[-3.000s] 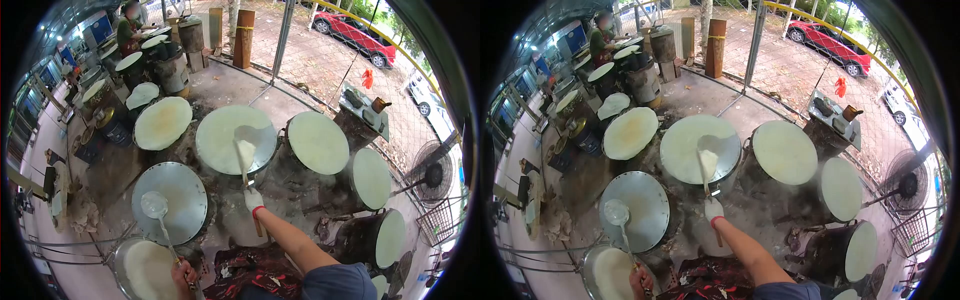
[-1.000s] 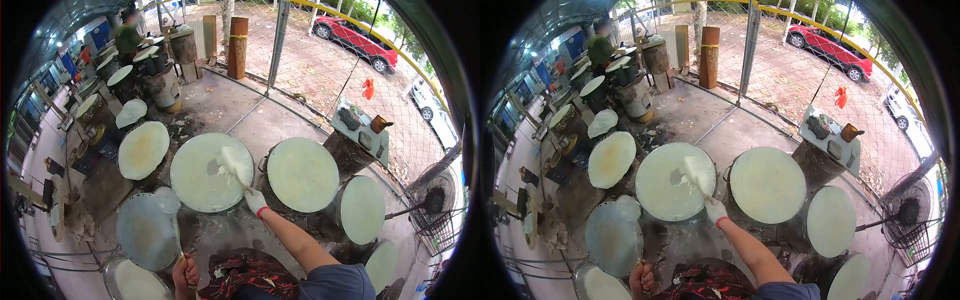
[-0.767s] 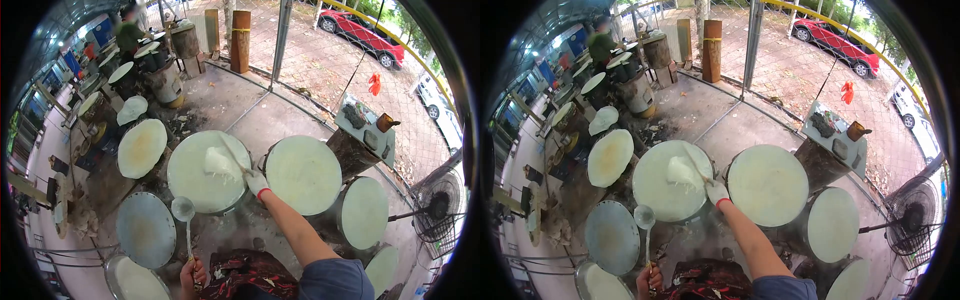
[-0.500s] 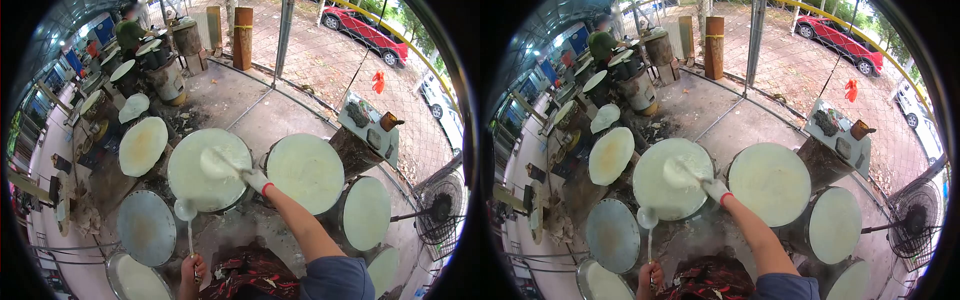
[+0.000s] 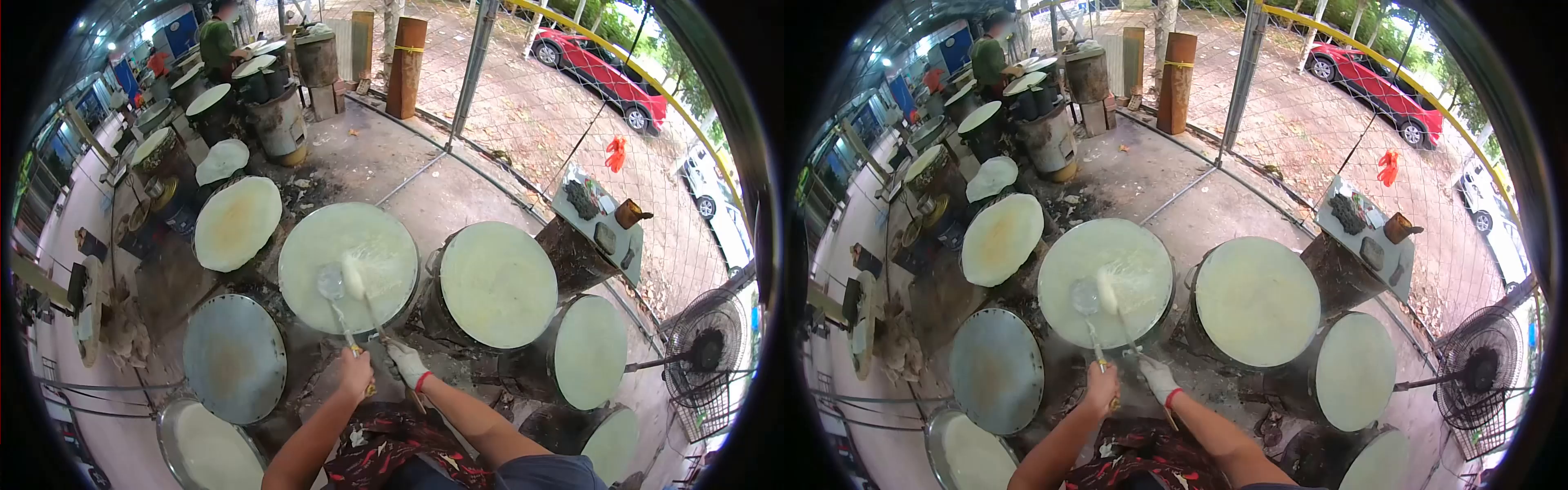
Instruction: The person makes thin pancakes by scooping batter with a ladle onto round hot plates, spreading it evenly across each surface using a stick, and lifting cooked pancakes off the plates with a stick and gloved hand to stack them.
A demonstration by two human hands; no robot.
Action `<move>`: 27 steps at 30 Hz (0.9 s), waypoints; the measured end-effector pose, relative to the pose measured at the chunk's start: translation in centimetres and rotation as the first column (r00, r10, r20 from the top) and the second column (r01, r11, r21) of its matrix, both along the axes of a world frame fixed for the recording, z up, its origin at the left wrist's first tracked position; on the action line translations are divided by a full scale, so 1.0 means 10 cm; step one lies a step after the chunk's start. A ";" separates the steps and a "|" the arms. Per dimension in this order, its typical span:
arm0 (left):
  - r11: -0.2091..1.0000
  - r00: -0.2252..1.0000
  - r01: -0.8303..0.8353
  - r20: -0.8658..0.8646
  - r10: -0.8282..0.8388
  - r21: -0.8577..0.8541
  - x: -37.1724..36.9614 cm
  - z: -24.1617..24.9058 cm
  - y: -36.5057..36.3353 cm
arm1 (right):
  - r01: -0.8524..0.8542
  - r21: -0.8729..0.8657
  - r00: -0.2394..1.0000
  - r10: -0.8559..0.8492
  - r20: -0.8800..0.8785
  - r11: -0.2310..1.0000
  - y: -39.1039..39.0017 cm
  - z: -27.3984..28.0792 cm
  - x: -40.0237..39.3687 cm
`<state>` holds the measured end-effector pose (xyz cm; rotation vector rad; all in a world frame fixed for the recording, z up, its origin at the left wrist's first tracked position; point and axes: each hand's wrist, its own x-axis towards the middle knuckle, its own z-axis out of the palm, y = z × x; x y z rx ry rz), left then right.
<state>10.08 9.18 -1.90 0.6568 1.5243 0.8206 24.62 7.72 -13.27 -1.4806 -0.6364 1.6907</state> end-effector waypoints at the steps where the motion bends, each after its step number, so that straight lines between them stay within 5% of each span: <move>1: 1.000 0.996 -0.005 0.088 0.007 -0.024 0.01 0.10 0.07 | -0.036 -0.030 0.999 0.036 -0.012 0.999 0.03 0.23 0.01; 2: 0.999 0.984 -0.009 0.175 0.017 -0.049 0.01 0.17 0.10 | -0.073 -0.059 0.997 0.071 -0.025 0.996 0.09 0.49 0.07; 3: 0.995 0.843 0.024 0.536 0.033 -0.099 -0.25 0.18 0.16 | -0.111 -0.087 0.993 0.108 -0.038 0.990 0.14 0.71 0.15; 4: 0.989 0.575 0.073 0.816 0.063 -0.128 -0.57 0.19 0.24 | -0.095 -0.020 0.995 0.095 0.017 0.995 0.15 0.78 0.26; 6: 1.000 0.690 -0.006 0.724 0.022 -0.024 -0.76 0.89 -0.09 | 0.005 0.106 0.996 -0.015 0.093 0.994 0.25 0.91 0.48; 10: 0.998 0.701 -0.041 0.714 -0.009 0.053 -0.73 1.13 -0.47 | 0.151 0.256 0.928 -0.226 0.296 0.955 0.58 0.39 0.46; 13: 0.992 0.615 -0.079 0.778 0.126 -0.098 -0.62 1.23 -0.41 | -0.390 0.225 0.723 0.146 0.675 0.893 0.56 0.52 0.32; 16: 0.967 0.543 -0.114 0.800 0.254 -0.229 -0.67 1.26 -0.53 | -0.579 0.211 0.714 0.364 0.599 0.788 0.44 0.68 0.33; 18: 0.958 0.530 -0.150 0.797 0.288 -0.246 -0.81 1.25 -0.82 | -0.375 0.233 0.873 0.257 0.414 0.897 0.35 0.67 0.33; 20: 0.949 0.719 -0.290 0.628 0.299 -0.120 -0.86 1.50 -1.04 | -0.274 0.264 0.929 0.184 0.322 0.925 0.30 0.70 0.28; 23: 0.920 0.866 -0.380 0.387 0.316 0.099 -1.09 1.60 -1.25 | -0.343 -0.048 0.898 0.342 0.277 0.938 0.33 1.02 0.00; 25: 0.907 0.933 -0.341 0.211 0.293 0.247 -1.32 1.56 -1.27 | -0.358 0.150 0.914 0.314 0.255 0.921 0.31 0.89 -0.29; 27: 0.894 0.942 -0.334 0.085 0.324 0.298 -1.60 1.25 -1.20 | -0.353 0.078 0.931 0.341 0.132 0.932 0.25 0.90 -0.58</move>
